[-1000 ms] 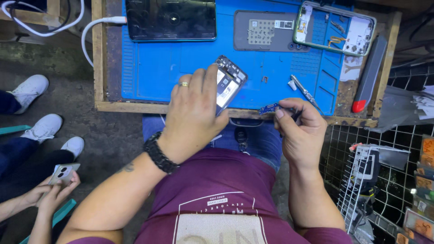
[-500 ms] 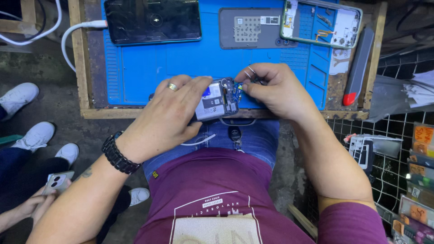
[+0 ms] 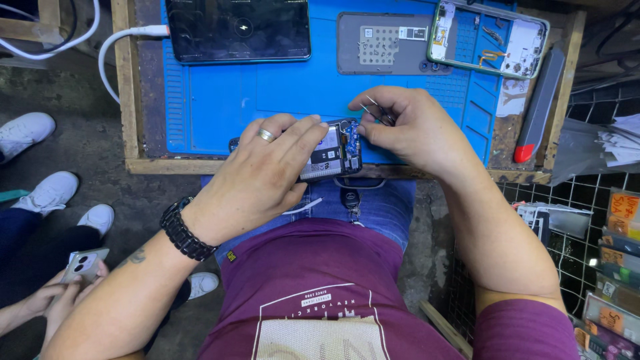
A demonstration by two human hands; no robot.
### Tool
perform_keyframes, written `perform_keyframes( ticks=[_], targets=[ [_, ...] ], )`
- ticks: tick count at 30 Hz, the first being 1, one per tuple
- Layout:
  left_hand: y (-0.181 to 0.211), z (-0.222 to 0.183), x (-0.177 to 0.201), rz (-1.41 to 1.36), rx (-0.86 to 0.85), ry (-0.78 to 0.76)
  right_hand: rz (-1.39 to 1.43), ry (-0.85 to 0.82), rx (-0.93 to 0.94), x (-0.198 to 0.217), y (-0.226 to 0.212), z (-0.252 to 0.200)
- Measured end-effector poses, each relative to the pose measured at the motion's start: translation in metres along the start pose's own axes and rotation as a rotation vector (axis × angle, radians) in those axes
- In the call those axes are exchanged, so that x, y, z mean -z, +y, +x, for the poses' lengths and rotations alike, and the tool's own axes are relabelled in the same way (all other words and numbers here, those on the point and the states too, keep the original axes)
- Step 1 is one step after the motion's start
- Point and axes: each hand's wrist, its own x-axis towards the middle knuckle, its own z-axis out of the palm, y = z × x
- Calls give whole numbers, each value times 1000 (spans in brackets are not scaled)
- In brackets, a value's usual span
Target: The person disassembles a mobile phone by removing the back cover and using tweezers to detach small internal components and connectors from the circuit board.
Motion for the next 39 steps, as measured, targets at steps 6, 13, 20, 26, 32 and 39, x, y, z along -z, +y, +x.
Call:
perform_keyframes(
  ticks=[6, 13, 20, 26, 32, 39],
  targets=[
    [-2, -1, -2, -21, 11, 4, -23, 170, 63, -7, 4, -11],
    [-7, -3, -7, -73, -14, 20, 90, 328, -141, -45, 3, -49],
    [28, -2, -12, -82, 103, 113, 401, 335, 94, -58, 17, -56],
    [59, -15, -30, -222, 300, 49, 342, 187, 52, -47, 22, -64],
    [73, -29, -58, -512, 358, 161, 217, 38, 28, -32, 29, -70],
    [54, -19, -66, -934, 502, 236, 262, 86, 89, -41, 34, -82]
  ],
)
